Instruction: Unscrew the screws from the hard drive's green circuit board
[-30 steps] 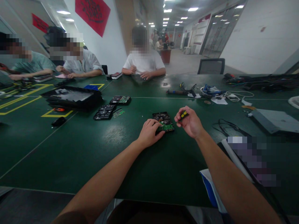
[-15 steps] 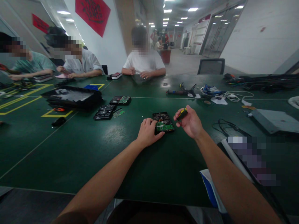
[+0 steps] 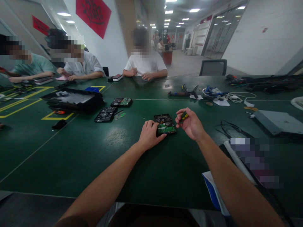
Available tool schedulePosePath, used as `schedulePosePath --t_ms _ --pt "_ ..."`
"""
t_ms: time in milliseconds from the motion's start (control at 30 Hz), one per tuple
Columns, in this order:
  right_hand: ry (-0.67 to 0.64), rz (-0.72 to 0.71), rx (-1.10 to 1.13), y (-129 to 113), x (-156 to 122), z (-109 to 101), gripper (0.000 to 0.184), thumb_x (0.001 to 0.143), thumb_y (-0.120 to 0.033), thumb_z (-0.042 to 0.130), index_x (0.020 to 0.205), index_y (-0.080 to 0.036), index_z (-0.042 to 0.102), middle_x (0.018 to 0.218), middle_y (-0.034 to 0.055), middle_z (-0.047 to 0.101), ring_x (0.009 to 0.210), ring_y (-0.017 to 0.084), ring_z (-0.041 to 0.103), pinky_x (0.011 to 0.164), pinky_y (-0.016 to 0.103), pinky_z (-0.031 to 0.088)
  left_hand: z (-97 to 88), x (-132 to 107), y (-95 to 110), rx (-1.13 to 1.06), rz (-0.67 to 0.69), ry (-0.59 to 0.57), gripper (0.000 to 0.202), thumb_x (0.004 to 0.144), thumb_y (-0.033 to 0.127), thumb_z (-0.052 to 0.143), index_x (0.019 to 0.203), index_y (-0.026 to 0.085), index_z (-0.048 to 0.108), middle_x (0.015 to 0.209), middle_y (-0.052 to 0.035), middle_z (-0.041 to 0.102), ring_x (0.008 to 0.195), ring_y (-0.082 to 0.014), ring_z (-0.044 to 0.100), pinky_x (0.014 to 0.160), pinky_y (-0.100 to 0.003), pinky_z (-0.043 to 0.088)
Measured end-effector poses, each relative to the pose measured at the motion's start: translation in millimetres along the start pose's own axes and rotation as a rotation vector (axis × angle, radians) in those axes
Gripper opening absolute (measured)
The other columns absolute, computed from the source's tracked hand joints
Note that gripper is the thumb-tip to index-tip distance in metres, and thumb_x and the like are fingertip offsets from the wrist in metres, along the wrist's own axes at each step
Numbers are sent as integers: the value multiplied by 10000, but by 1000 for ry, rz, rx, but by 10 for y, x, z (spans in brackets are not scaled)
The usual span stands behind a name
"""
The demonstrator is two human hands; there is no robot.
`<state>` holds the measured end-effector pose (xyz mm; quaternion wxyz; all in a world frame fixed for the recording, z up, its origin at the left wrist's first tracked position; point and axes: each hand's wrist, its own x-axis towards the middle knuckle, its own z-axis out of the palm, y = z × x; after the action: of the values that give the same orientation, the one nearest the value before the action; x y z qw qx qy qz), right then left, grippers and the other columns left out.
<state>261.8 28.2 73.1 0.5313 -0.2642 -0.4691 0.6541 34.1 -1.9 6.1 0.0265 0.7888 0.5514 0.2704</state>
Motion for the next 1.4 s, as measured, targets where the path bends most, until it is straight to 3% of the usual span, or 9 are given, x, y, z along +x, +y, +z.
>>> schedulePosePath --t_ms 233,400,567,900,1133,1300,1400 --pt "-21 -5 -44 -9 -23 -15 310 877 -535 695 885 -228 661 927 46 661 909 206 651 557 259 530 -12 -5 11 9 7 0 624 833 584 721 1303 193 594 1209 -140 554 1189 -351 487 1022 -520 483" --pt "10 19 5 -14 7 -14 407 861 -647 666 809 -247 609 664 -13 518 687 176 574 497 264 499 -2 3 8 4 -2 2 609 822 577 736 1291 212 599 1206 -131 557 1197 -353 490 1030 -525 479" --pt "3 13 -5 -3 10 6 559 862 -790 535 817 -245 651 654 0 484 640 178 540 478 287 491 3 5 6 -2 -8 -5 622 822 588 731 1297 209 598 1215 -134 556 1203 -358 488 1027 -529 484" --pt "27 -31 -97 10 1 -36 368 897 -602 645 940 -241 698 834 34 635 769 177 603 507 253 500 -14 5 9 -5 -9 -28 629 834 594 715 1304 193 595 1215 -143 554 1199 -361 486 1032 -534 480" --pt "3 -40 -35 12 -10 -11 317 863 -540 695 835 -231 632 871 24 620 891 217 674 523 264 545 7 5 -8 -4 -5 -17 630 836 603 711 1309 205 590 1217 -134 552 1201 -355 486 1028 -524 481" --pt "1 -1 18 8 16 -33 444 894 -669 593 806 -234 609 650 -5 527 700 201 626 514 302 561 -3 4 22 30 -23 -29 628 841 602 703 1308 196 595 1221 -133 550 1208 -346 484 1050 -502 472" --pt "9 3 47 6 26 -52 521 882 -746 543 814 -236 621 620 -10 496 628 184 572 489 305 548 -14 5 37 46 -34 -39 638 846 612 692 1312 188 596 1224 -137 551 1216 -346 479 1062 -494 465"
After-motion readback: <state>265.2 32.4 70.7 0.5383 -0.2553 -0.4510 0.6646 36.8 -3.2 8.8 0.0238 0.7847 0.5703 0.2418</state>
